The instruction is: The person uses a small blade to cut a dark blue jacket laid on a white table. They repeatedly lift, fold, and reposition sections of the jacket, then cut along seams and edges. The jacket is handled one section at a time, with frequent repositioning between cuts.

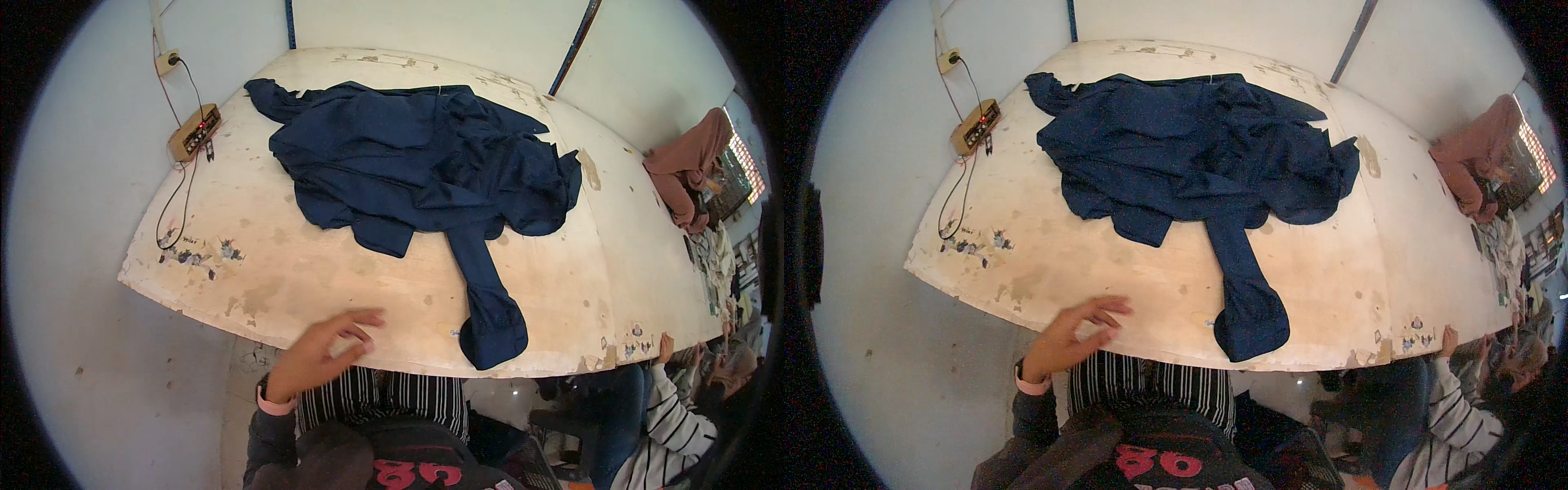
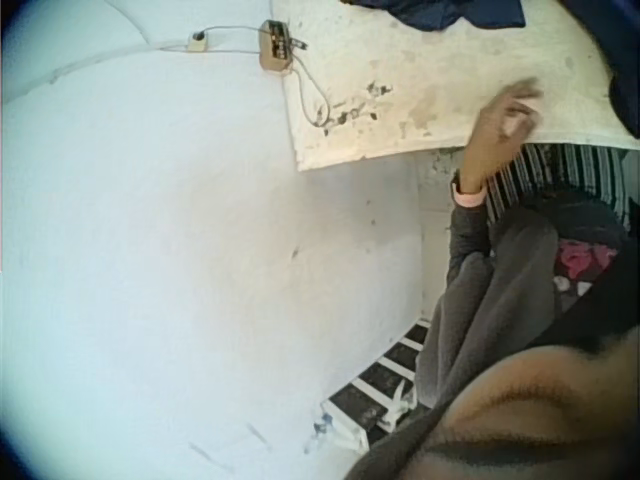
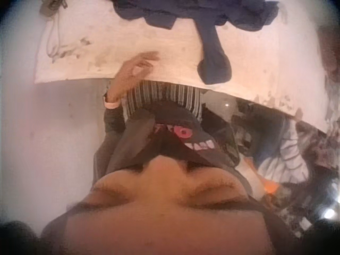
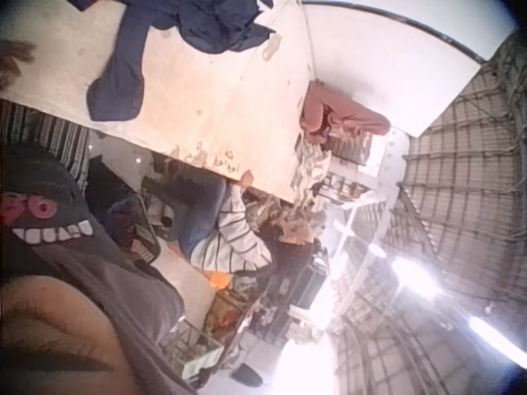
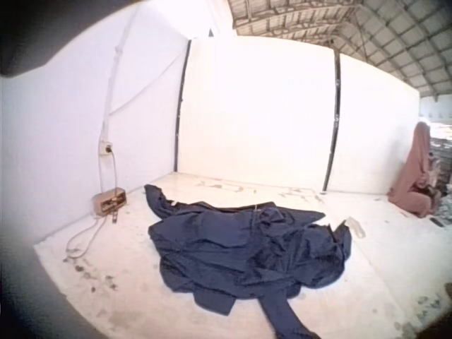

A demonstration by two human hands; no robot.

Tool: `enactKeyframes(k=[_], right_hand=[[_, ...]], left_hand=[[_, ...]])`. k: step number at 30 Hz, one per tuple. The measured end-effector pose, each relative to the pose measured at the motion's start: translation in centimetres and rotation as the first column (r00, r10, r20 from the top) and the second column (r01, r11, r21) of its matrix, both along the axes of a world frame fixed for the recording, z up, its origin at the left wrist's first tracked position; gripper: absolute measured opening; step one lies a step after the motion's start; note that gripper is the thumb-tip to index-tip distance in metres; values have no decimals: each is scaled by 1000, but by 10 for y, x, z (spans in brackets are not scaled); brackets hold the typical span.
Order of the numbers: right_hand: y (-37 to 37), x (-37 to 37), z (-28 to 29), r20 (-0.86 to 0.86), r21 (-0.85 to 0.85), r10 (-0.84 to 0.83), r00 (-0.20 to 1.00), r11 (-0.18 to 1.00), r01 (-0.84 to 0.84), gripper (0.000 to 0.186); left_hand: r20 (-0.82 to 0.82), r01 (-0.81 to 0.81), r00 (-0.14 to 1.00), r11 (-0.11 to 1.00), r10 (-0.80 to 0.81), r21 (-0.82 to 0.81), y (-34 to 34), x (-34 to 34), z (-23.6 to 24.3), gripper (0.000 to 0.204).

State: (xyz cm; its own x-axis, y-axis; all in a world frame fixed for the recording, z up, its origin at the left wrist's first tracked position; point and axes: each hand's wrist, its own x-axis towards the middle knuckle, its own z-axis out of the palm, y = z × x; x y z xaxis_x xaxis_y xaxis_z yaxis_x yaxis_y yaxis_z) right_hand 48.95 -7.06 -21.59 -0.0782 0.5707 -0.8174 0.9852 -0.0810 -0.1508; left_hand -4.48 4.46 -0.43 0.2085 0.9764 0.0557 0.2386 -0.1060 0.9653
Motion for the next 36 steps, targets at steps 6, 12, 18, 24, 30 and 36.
enactKeyframes(k=[6, 12, 18, 24, 30, 36], right_hand=[[12, -6, 12, 17, -101, -130, 991, 986, 131, 23], [114, -89, 155, -321, -165, -170, 932, 979, 122, 20], [270, -239, 255, -810, 503, 436, 391, 861, 81, 28], [463, -340, 212, -947, -231, -321, 27, 733, 640, 34], [543, -374, 225, -1000, 20, 23, 9, 550, 835, 15], [347, -467, 388, -706, 696, 706, -52, 705, 132, 25]], left_hand=[[-366, -403, 780, 855, 507, 326, 21, -32, -39, 43], [-439, -359, 722, 832, 535, 424, 22, -34, -49, 36], [-423, -320, 720, 804, 551, 501, 26, -34, -58, 29], [-434, -294, 684, 766, 586, 572, 26, -24, -51, 23], [-373, -287, 738, 762, 562, 581, 37, -19, -48, 22], [-399, -403, 656, 744, 641, 533, 10, -38, -53, 25]])
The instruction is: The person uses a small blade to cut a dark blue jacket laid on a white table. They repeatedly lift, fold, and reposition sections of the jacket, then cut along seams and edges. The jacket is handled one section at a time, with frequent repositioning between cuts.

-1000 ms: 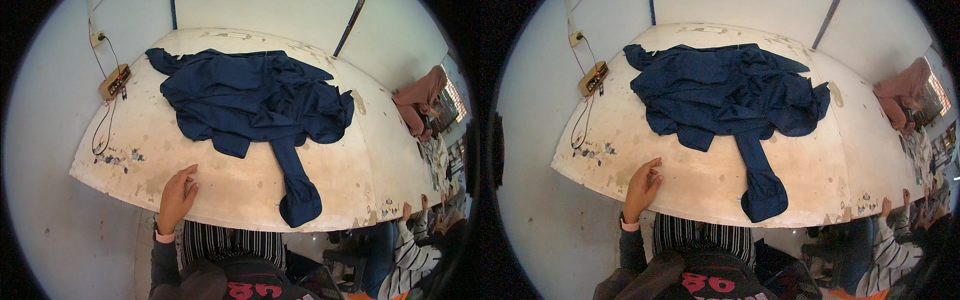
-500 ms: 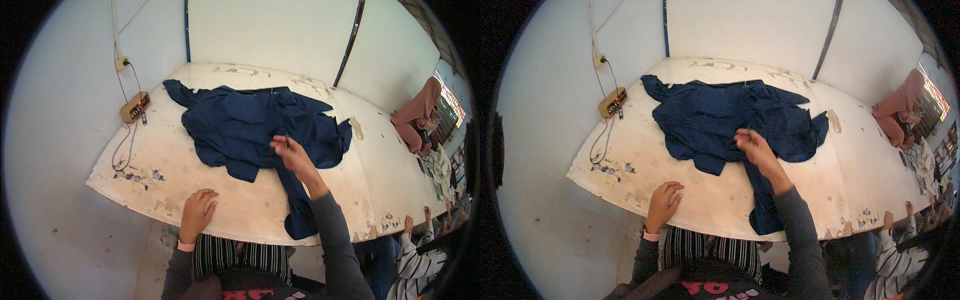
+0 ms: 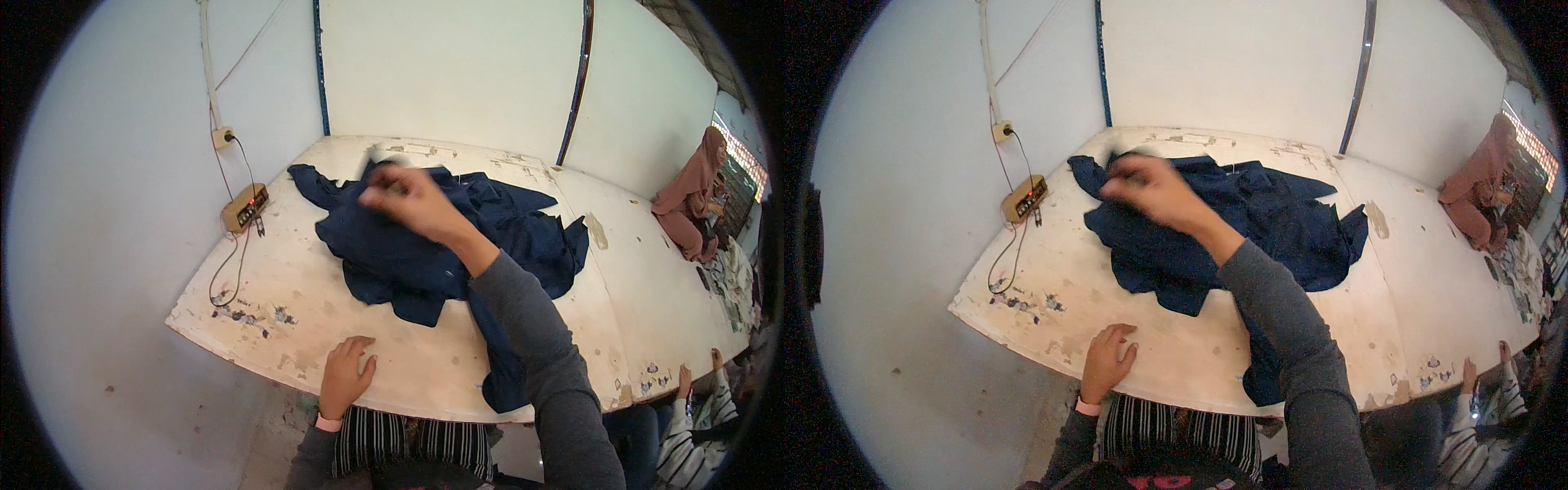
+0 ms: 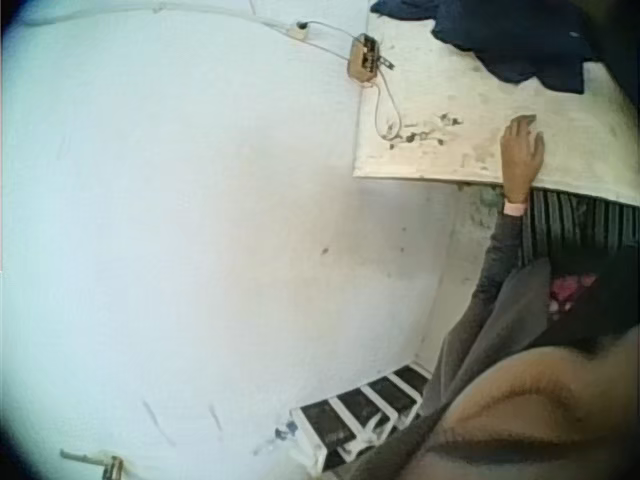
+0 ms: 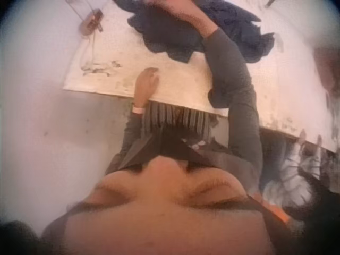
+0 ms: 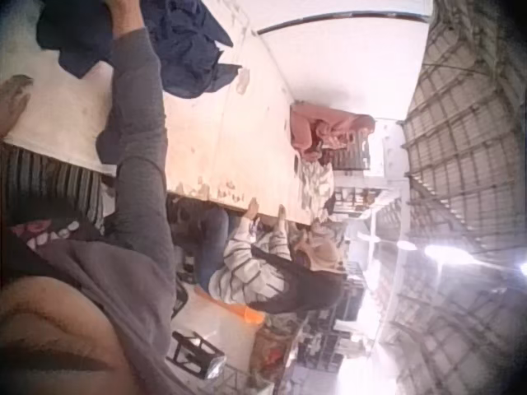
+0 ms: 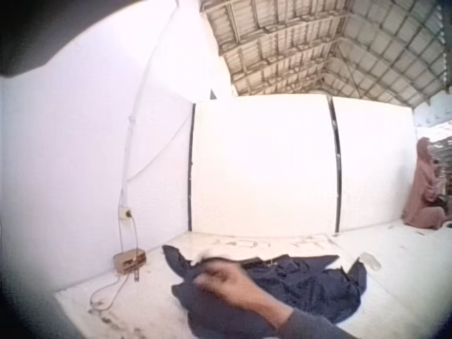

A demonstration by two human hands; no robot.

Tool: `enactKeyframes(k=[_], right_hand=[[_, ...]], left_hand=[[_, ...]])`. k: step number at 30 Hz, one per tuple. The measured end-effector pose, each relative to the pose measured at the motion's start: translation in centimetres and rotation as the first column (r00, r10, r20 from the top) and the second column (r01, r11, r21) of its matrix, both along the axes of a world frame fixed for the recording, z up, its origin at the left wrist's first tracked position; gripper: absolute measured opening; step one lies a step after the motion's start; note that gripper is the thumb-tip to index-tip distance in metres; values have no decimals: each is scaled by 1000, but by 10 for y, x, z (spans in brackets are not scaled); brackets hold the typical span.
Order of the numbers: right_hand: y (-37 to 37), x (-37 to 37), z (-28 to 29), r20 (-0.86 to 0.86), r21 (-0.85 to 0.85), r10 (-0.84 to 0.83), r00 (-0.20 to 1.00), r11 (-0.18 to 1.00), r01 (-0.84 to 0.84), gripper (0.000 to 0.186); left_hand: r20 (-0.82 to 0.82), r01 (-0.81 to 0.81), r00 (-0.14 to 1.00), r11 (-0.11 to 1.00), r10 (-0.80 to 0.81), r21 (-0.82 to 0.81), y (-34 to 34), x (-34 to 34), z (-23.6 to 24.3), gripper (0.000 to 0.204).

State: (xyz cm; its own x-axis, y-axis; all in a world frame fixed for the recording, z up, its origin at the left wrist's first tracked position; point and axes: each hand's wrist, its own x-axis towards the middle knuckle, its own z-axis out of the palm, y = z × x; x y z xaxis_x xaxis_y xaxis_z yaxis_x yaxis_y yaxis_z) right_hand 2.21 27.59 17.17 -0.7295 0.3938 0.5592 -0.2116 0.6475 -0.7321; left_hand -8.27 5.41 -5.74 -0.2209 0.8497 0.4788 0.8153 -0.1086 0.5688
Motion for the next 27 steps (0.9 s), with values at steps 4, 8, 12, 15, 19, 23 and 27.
enactKeyframes(k=[4, 8, 12, 15, 19, 23, 27], right_hand=[[-30, 14, 6, 157, -45, 521, 839, 852, -521, 25], [1, 33, -26, 180, -68, 132, 975, 990, -121, 23], [16, 50, -67, 216, -58, -9, 976, 998, 22, 28], [-6, 52, -81, 277, -123, 60, 959, 992, -27, 37], [-31, 56, -119, 331, -63, 46, 943, 998, -26, 79], [-31, 44, -170, 428, 105, -89, 899, 993, 49, 53], [-35, 65, -133, 138, 136, -237, 962, 966, 219, 29]], left_hand=[[58, 19, 998, 995, -24, 100, 17, 15, -6, 26], [-253, -100, 960, 992, 117, 77, 3, 5, -56, 49], [92, -24, 995, 999, 28, -45, 2, -9, -95, 63], [154, -27, 987, 998, 37, -64, -3, -14, -101, 73], [148, 14, 989, 998, -5, -55, 0, -10, -97, 86], [176, 79, 982, 993, -63, -86, 3, -14, -96, 94], [236, 84, 971, 980, -40, -178, -5, -11, -56, 99]])
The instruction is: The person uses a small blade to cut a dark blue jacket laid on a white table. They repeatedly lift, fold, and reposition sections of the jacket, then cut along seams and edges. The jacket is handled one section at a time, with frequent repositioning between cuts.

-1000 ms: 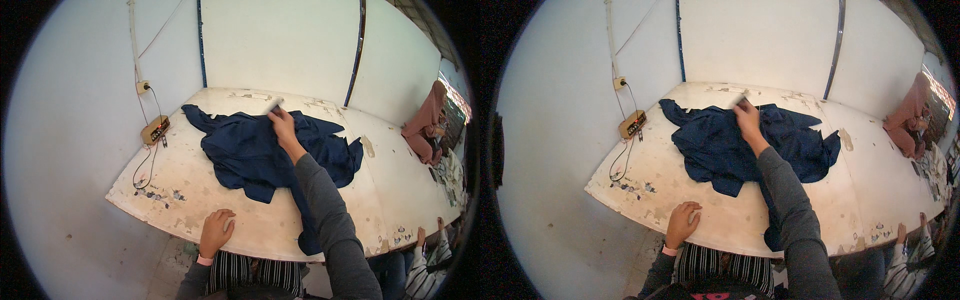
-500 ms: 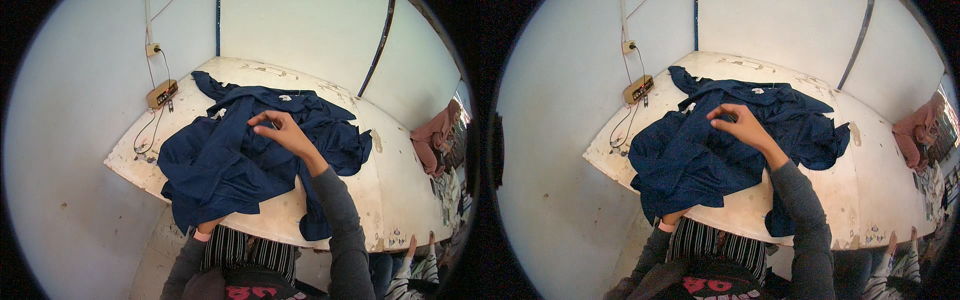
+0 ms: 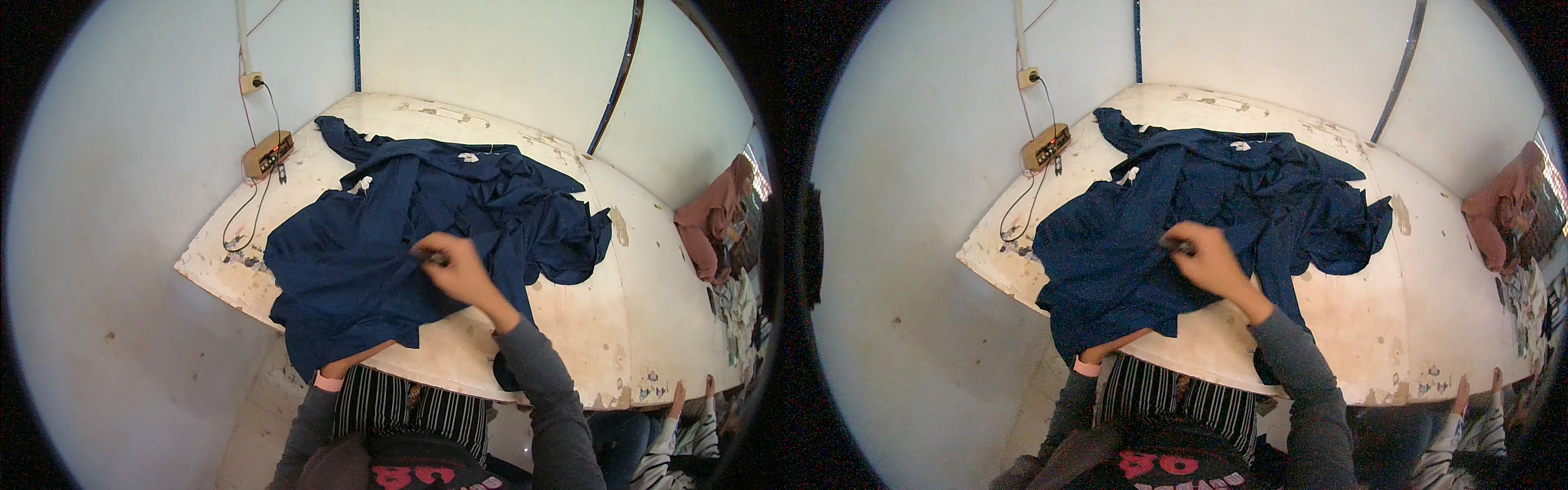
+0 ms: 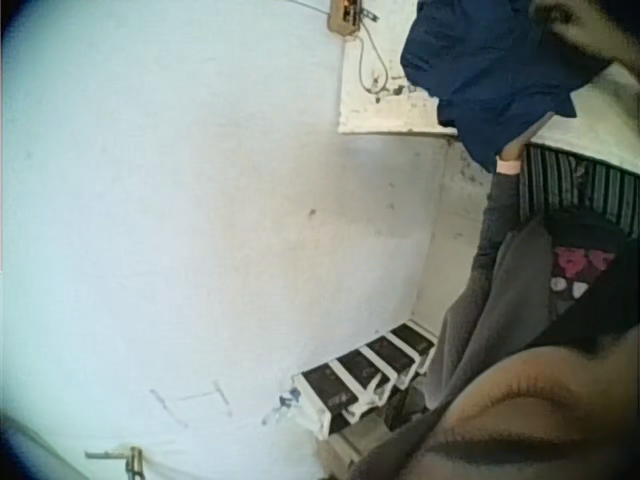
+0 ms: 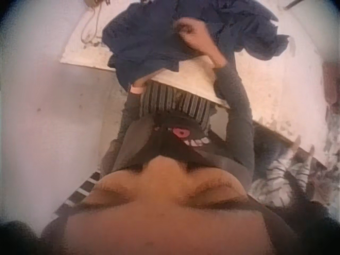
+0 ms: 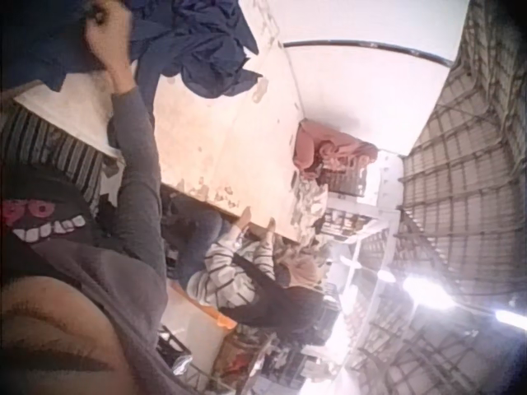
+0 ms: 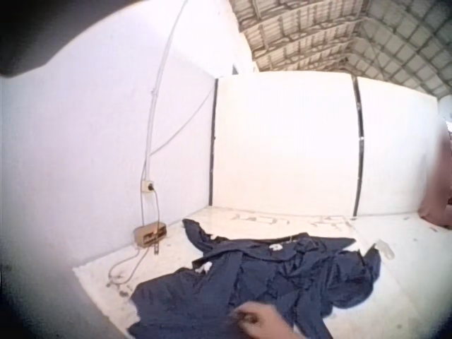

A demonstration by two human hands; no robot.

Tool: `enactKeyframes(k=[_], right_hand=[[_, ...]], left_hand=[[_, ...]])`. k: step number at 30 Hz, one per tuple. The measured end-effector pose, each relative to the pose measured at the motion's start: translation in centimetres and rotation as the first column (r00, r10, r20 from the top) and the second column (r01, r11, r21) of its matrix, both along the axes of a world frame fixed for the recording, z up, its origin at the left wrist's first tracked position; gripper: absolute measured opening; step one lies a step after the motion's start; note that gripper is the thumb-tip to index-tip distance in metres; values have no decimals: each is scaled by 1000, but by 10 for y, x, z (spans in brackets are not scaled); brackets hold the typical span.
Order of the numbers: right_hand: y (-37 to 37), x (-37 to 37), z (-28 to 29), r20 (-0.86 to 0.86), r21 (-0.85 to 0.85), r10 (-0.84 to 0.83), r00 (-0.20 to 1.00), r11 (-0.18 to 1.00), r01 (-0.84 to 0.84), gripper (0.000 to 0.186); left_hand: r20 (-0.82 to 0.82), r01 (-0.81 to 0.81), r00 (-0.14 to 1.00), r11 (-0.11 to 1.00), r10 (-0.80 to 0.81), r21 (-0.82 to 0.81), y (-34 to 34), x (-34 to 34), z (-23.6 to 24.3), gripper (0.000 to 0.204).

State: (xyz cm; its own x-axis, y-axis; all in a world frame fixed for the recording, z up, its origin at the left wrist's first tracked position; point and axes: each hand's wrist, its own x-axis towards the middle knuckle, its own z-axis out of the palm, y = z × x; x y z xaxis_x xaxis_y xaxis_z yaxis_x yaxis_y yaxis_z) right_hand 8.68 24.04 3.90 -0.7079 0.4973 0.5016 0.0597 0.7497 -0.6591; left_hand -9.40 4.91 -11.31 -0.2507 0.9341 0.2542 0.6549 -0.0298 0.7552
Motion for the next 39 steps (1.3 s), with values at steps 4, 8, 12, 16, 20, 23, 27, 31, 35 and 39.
enactKeyframes(k=[4, 8, 12, 16, 20, 23, 27, 31, 35, 39], right_hand=[[-3, 58, 63, -522, -34, -288, 803, 947, 318, 46], [40, 187, 77, -842, -117, -402, 359, 787, 605, 21], [40, 263, 76, -716, -67, -590, 372, 590, 805, 35], [33, 276, 44, -496, -49, -757, 425, 513, 857, 44], [-22, 200, 28, -121, -131, -663, 739, 748, 650, 23], [-54, 153, 12, 51, -104, -325, 944, 939, 328, 22], [-75, 132, -10, 318, 31, -223, 922, 974, 225, 37], [-74, 131, -27, 486, 192, -362, 795, 932, 307, 27], [-53, 135, -22, 332, 30, -254, 909, 965, 259, 16], [-13, 129, 52, -69, -445, -217, 974, 880, 165, 6]], left_hand=[[-276, -87, 954, 991, 113, 102, -32, -40, -55, 105], [-143, 79, 989, 965, -44, 249, -8, -25, -33, 102], [174, 30, 983, 993, -50, 118, 15, 18, 59, 110], [62, 2, 998, 994, -8, 106, 14, 13, 54, 113], [-12, 3, 1000, 993, -2, 118, 14, 9, 47, 112], [0, 1, 1000, 993, -1, 120, 15, 11, 47, 109], [-14, 57, 998, 988, -55, 142, 15, 16, 59, 81], [-376, 226, 914, 962, -154, 155, 15, 6, 53, 45], [-120, 201, 977, 955, -178, 221, 17, 0, 45, 33], [120, -17, 993, 996, 7, 84, 11, 15, 58, 45]])
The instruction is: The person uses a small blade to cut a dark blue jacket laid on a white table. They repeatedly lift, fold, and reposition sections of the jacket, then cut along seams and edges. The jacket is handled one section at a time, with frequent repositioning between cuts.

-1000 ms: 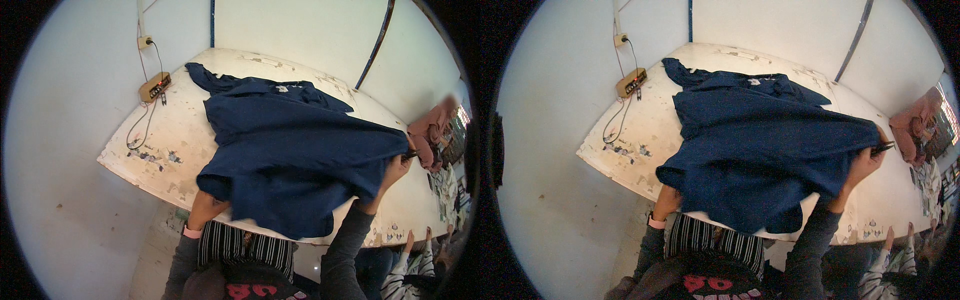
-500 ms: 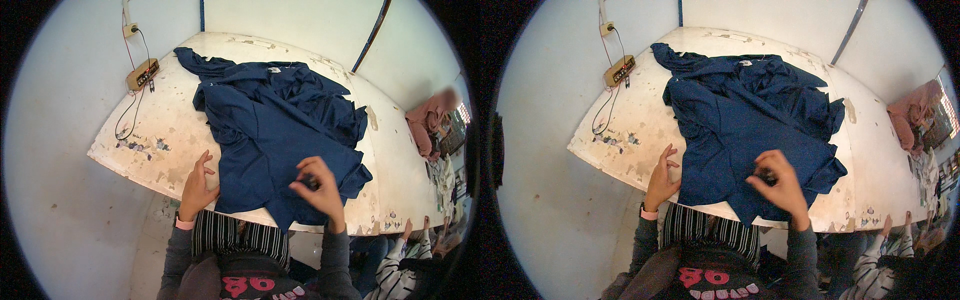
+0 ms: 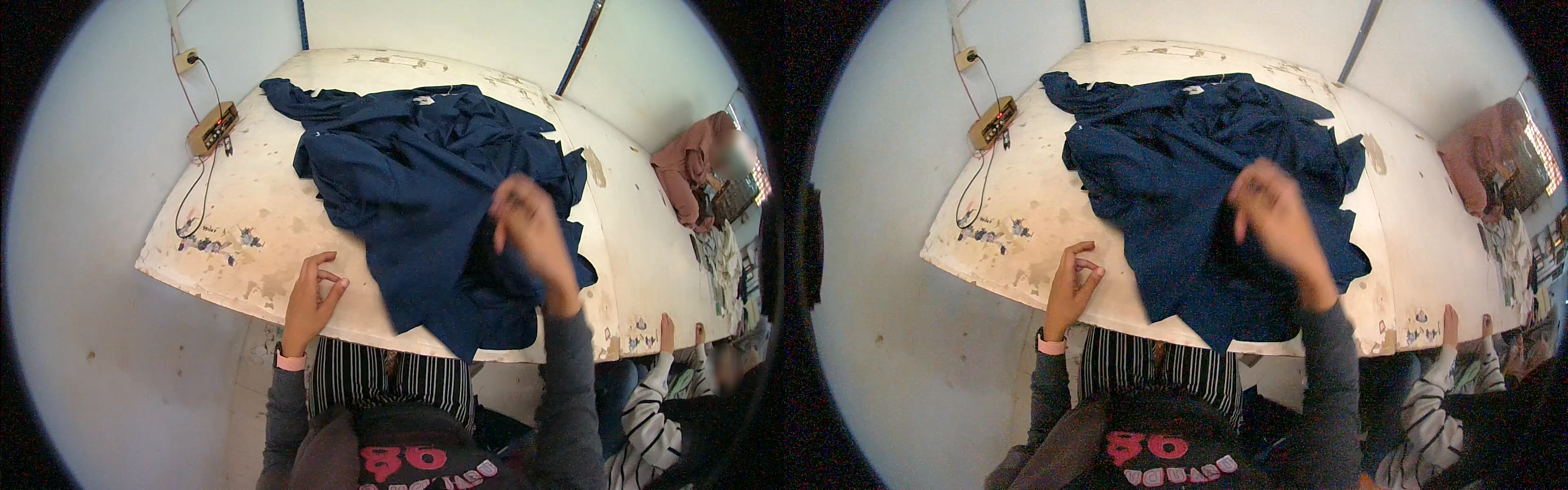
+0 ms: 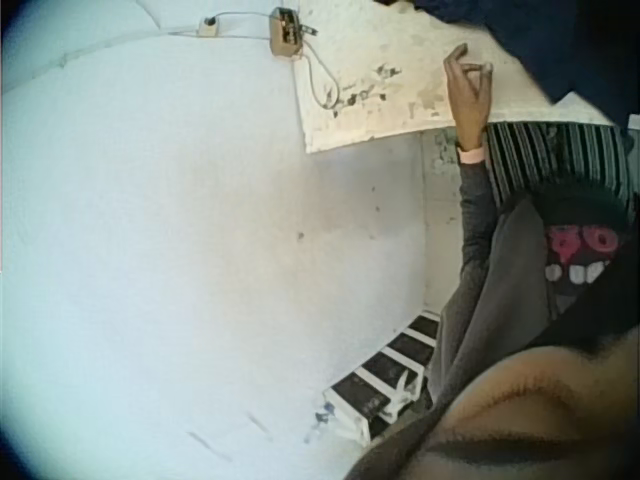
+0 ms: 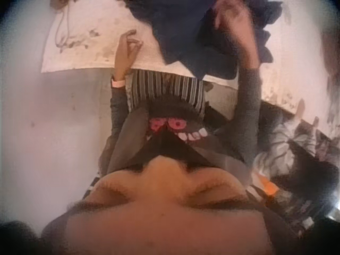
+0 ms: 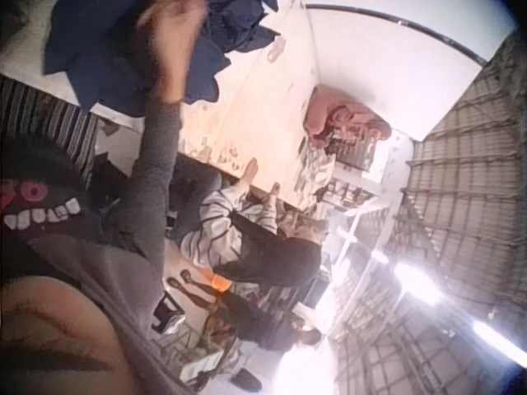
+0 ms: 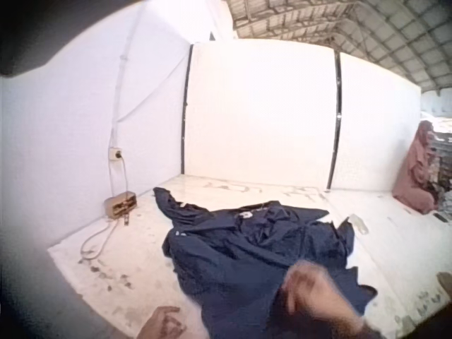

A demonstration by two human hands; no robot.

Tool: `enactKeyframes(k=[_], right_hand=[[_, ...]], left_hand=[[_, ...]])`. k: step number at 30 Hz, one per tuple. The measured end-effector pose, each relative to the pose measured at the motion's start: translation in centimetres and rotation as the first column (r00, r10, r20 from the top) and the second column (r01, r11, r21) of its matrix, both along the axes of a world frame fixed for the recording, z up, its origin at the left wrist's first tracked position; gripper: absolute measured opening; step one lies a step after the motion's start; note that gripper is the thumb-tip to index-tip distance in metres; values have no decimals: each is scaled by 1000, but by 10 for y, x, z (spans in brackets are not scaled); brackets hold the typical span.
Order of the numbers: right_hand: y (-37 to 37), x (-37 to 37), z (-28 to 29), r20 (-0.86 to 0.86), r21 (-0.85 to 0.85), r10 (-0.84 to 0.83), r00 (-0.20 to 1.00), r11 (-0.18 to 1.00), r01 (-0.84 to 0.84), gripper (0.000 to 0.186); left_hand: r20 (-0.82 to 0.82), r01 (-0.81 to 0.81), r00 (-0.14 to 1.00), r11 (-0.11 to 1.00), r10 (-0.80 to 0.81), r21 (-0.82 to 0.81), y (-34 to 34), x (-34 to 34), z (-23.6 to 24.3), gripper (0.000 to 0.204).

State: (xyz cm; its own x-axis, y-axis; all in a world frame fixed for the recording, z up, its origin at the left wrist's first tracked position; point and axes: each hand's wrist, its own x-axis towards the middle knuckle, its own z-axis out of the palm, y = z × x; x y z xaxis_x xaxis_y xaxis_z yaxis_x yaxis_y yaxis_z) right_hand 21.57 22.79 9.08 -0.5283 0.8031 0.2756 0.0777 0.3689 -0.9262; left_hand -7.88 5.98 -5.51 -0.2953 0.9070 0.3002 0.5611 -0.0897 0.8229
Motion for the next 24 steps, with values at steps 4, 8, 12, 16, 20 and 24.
enactKeyframes(k=[4, 8, 12, 16, 20, 24], right_hand=[[110, 55, 34, -473, 94, -496, 728, 793, 601, 23], [101, 67, 16, -396, 319, -539, 744, 679, 661, 30], [3, 46, -25, 311, 89, -149, 939, 988, 127, 11], [-49, 26, -99, 359, 93, 67, 931, 990, -107, 28], [-45, -6, -97, 344, 543, -216, 914, 840, -6, 41], [5, -44, -81, 508, 617, -388, 769, 787, -10, 48]], left_hand=[[15, 13, 1000, 999, -13, 29, 7, 5, -1, 54], [81, -10, 997, 1000, 7, 30, 7, 6, -2, 55], [-51, -10, 999, 1000, 11, 27, 3, 3, -7, 56], [-176, -2, 984, 1000, 7, 25, 0, 4, 0, 49], [-455, 112, 888, 991, -65, 78, 6, 6, -2, 38], [-292, 49, 955, 999, -47, -1, 16, 79, 3, 38]])
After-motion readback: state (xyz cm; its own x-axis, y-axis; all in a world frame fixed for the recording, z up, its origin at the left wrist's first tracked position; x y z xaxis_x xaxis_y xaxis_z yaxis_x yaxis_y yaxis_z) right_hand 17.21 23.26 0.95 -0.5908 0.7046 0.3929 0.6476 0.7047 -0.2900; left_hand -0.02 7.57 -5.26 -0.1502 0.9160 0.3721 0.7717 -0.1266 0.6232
